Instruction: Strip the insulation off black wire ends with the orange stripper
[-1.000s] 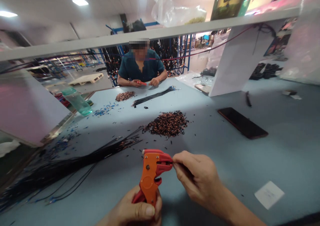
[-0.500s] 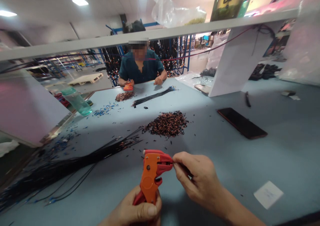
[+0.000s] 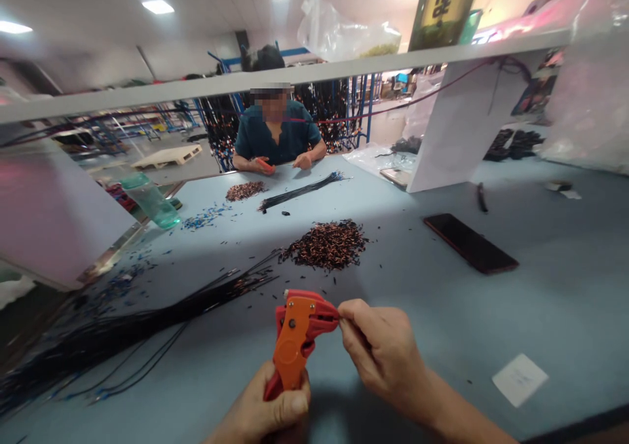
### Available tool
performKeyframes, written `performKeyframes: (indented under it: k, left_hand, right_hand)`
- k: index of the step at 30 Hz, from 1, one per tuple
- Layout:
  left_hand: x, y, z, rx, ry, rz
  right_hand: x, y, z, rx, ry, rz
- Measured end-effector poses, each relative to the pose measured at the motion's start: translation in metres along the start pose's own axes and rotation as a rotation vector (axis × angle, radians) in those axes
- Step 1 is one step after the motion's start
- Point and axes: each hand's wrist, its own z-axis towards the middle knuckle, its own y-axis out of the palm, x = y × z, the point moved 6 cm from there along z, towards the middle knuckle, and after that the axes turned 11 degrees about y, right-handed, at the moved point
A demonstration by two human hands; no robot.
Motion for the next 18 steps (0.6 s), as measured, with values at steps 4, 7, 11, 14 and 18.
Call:
performKeyframes:
  k: [4,7,11,14,18]
  left_hand:
    - [-0.002,0.0,0.004,-0.001,0.051,-0.11]
    - [-0.002,0.002,0.007,-0.012,0.059,-0.147]
    - [-0.002,0.004,0.006,-0.016,0.052,-0.161]
    - [-0.002,0.004,0.005,-0.028,0.054,-0.175]
    - [0.005,-0.001,0.004,-0.039,0.109,-0.251]
  right_hand:
    - [0.008,0.003,0.002,-0.012,0.044,-0.007]
    - [0.009,0.004,0.004,-0.015,0.053,0.0]
    - [0.008,0.003,0.004,-0.005,0.043,-0.011]
    - [0.007,0.002,0.005,-0.011,0.037,-0.008]
    - [0.014,-0.005,0.009,0.028,0.088,-0.019]
